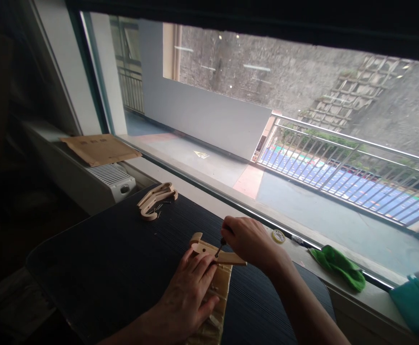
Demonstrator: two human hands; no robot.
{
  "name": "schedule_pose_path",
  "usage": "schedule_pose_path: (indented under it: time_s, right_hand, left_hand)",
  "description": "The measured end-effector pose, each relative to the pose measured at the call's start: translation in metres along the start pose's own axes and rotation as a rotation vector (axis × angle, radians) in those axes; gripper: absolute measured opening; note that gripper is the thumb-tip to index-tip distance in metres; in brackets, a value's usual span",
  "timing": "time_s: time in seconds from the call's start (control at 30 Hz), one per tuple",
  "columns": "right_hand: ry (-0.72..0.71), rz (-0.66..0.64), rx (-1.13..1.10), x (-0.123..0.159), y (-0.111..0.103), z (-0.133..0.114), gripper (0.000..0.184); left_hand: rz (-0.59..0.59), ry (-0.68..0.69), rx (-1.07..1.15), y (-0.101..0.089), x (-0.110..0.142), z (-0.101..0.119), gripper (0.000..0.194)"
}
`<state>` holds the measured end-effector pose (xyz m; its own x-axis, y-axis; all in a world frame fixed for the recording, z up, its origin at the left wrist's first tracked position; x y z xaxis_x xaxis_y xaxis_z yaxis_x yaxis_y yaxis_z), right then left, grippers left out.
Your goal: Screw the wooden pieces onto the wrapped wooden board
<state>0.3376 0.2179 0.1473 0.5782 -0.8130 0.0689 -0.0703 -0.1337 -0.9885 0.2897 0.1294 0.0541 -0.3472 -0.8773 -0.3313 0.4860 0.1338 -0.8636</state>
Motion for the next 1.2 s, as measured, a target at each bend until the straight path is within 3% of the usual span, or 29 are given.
schedule_pose_path:
  time_s: [0.13, 0.33, 0.5, 0.63, 0.83, 1.07, 1.2]
  right_hand:
    - [0.041, 0.039, 0.032, -0.002, 0.001, 0.006, 0.031]
    - [-0.003, -0.025, -0.03, 0.002, -0.002, 0.0, 0.024]
    - [0.018, -0.012, -0.041, 0.001, 0.001, 0.003, 0.03]
    - [0.036, -0.014, -0.034, 0.001, 0.002, 0.004, 0.028]
    - [0.005, -0.036, -0.071, 0.005, -0.003, 0.0, 0.019]
    - [0.028, -0.03, -0.073, 0.002, 0.002, 0.003, 0.023]
    - [0.006, -0.054, -0.066, 0.006, -0.002, 0.001, 0.021]
  left_hand:
    - [-0.002, 0.004, 0.004, -0.001, 0.0, 0.001, 0.05]
    - [-0.005, 0.016, -0.016, 0.001, 0.001, 0.001, 0.05]
    - [0.02, 0.033, 0.001, -0.002, 0.001, 0.002, 0.05]
    - [0.076, 0.043, 0.045, -0.015, -0.001, -0.003, 0.039]
    - [0.219, 0.0, -0.029, -0.048, -0.018, -0.028, 0.027]
    - [0.0, 0.124, -0.164, -0.037, -0.043, -0.022, 0.011]
    - [-0.058, 0.147, -0.198, -0.028, -0.047, -0.017, 0.013]
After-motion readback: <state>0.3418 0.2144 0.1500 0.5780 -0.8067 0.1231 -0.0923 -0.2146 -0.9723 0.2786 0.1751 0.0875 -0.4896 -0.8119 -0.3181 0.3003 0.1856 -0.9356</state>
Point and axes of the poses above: each hand's wrist, its own x-axis away from the middle knuckle, its own y-axis out of the palm, z = x × y, the point moved 10 cm from there along -x, towards the middle knuckle, and after that the axes turned 2 degrees about y, right-handed, at the moved point
